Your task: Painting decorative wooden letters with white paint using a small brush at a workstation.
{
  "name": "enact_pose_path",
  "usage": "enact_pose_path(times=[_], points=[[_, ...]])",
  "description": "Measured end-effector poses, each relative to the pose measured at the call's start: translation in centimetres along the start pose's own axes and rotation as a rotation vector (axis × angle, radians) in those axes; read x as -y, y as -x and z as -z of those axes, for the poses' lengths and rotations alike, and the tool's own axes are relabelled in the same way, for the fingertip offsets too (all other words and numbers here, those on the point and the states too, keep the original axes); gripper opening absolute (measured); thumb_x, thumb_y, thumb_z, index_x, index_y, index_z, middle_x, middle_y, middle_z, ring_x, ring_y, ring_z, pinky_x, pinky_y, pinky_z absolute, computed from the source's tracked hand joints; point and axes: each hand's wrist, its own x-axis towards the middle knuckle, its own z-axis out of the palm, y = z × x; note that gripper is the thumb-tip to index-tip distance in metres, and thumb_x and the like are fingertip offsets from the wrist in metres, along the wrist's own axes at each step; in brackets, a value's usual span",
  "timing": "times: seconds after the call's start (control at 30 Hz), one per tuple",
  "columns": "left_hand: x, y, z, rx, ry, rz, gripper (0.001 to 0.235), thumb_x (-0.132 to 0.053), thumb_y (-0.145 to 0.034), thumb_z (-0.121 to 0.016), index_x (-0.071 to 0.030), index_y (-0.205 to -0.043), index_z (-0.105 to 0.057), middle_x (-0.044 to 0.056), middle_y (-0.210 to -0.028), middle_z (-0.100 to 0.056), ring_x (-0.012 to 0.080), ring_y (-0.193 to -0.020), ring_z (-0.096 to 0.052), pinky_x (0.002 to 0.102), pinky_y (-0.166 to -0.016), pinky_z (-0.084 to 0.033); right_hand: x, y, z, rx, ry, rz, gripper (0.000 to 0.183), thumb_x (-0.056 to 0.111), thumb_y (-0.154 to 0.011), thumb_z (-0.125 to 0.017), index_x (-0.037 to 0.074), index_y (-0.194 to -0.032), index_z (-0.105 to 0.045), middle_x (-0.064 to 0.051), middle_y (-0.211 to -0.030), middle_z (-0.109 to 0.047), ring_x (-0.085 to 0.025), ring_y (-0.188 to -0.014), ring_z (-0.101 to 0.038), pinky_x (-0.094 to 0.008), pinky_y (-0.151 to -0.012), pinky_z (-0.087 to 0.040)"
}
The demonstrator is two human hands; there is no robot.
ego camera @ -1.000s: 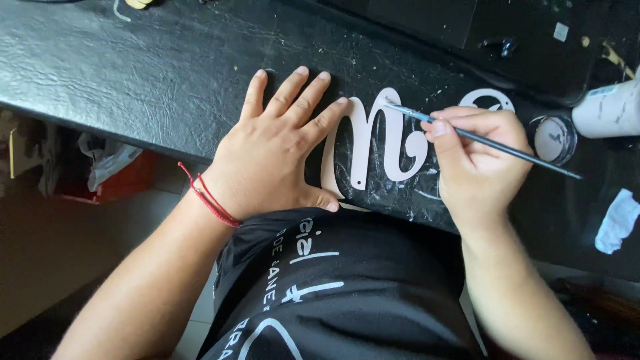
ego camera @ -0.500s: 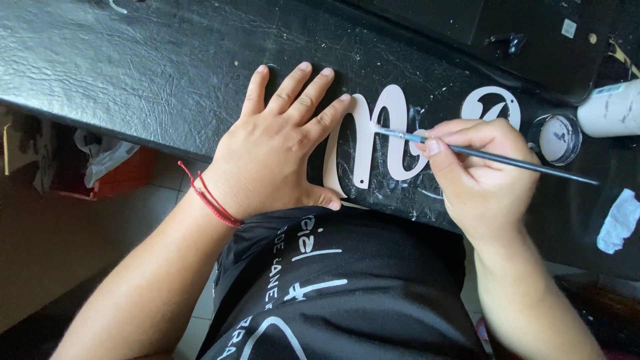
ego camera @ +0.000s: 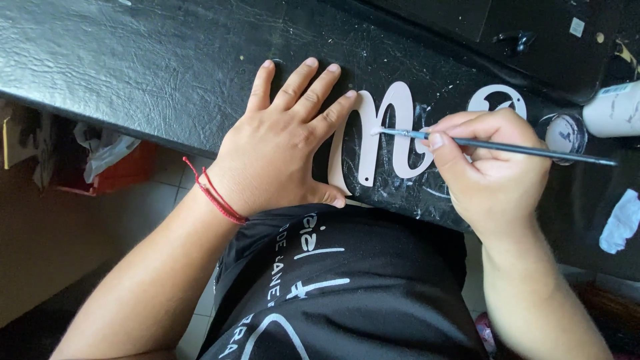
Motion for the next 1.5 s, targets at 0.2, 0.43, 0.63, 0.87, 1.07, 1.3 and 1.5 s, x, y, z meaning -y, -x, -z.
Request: enact_pose_path(times=[0.2,0.43,0.63,0.87,1.07,1.3,1.5], points=[[0.0,0.0,-0.1,-0.004,0.004,-0.002,0.131,-0.1,-0.057,-0.062,-0.018,-0.156,-0.036,0.016,-0.159,-0.034,0.0373,-0.147,-0.027,0.063,-0.115,-0.016,-0.1,-0.3,0.9,0.061,-0.138,-0.041,0.013,-0.019,-0.1,-0.057,-0.013,-0.098,-0.046,-0.032,-0.094,-0.063,-0.033,-0.079,-0.072,-0.034,-0.069,-0.062],[0.0,0.1,-0.1,-0.018,-0.014,-0.001,0.132,-0.1,-0.054,-0.062,-0.018,-0.155,-0.038,0.016,-0.158,-0.036,0.0373,-0.146,-0.029,0.063,-0.115,-0.017,-0.8,-2.0,0.7,0.207,-0.09,-0.141,0.011,-0.011,-0.1,-0.062,-0.008,-0.098,-0.052,-0.022,-0.092,-0.067,-0.025,-0.079,-0.074,-0.029,-0.067,-0.061],[0.0,0.0,-0.1,-0.007,0.001,-0.009,0.132,-0.1,-0.056,-0.062,-0.018,-0.156,-0.036,0.016,-0.159,-0.034,0.0382,-0.146,-0.028,0.064,-0.115,-0.016,-0.5,-3.9,0.4,0.252,-0.05,-0.302,0.008,-0.007,-0.1,-0.064,-0.005,-0.1,-0.056,-0.018,-0.088,-0.069,-0.021,-0.078,-0.074,-0.027,-0.069,-0.063],[0.1,0.1,-0.3,-0.01,0.008,-0.003,0.133,-0.1,-0.055,-0.063,-0.018,-0.156,-0.036,0.016,-0.159,-0.035,0.0377,-0.146,-0.028,0.063,-0.115,-0.015,0.9,-3.5,1.8,0.248,0.046,-0.121,0.009,-0.015,-0.103,-0.061,-0.011,-0.102,-0.054,-0.022,-0.095,-0.068,-0.025,-0.082,-0.073,-0.029,-0.07,-0.06],[0.1,0.1,-0.2,-0.025,0.0,-0.005,0.132,-0.099,-0.054,-0.063,-0.018,-0.155,-0.037,0.016,-0.158,-0.036,0.0373,-0.146,-0.029,0.063,-0.115,-0.017,1.7,-3.0,1.6,0.334,0.109,-0.098,0.008,-0.005,-0.094,-0.069,-0.004,-0.093,-0.061,-0.016,-0.094,-0.069,-0.022,-0.085,-0.071,-0.031,-0.076,-0.057],[0.1,0.1,-0.5,-0.014,0.0,0.007,0.133,-0.099,-0.055,-0.062,-0.014,-0.155,-0.036,0.015,-0.16,-0.034,0.0364,-0.147,-0.027,0.062,-0.116,-0.015,0.6,-4.2,0.9,0.281,0.088,-0.073,0.012,-0.01,-0.098,-0.069,-0.007,-0.098,-0.057,-0.019,-0.098,-0.07,-0.022,-0.082,-0.07,-0.029,-0.072,-0.057],[0.5,-0.3,-0.6,-0.013,0.055,0.02,0.14,-0.104,-0.053,-0.06,-0.008,-0.153,-0.038,0.013,-0.158,-0.036,0.0341,-0.146,-0.028,0.062,-0.115,-0.015,-1.7,-3.5,2.9,0.177,-0.218,-0.024,0.016,-0.016,-0.104,-0.06,-0.008,-0.109,-0.047,-0.028,-0.11,-0.062,-0.032,-0.096,-0.07,-0.035,-0.089,-0.063]])
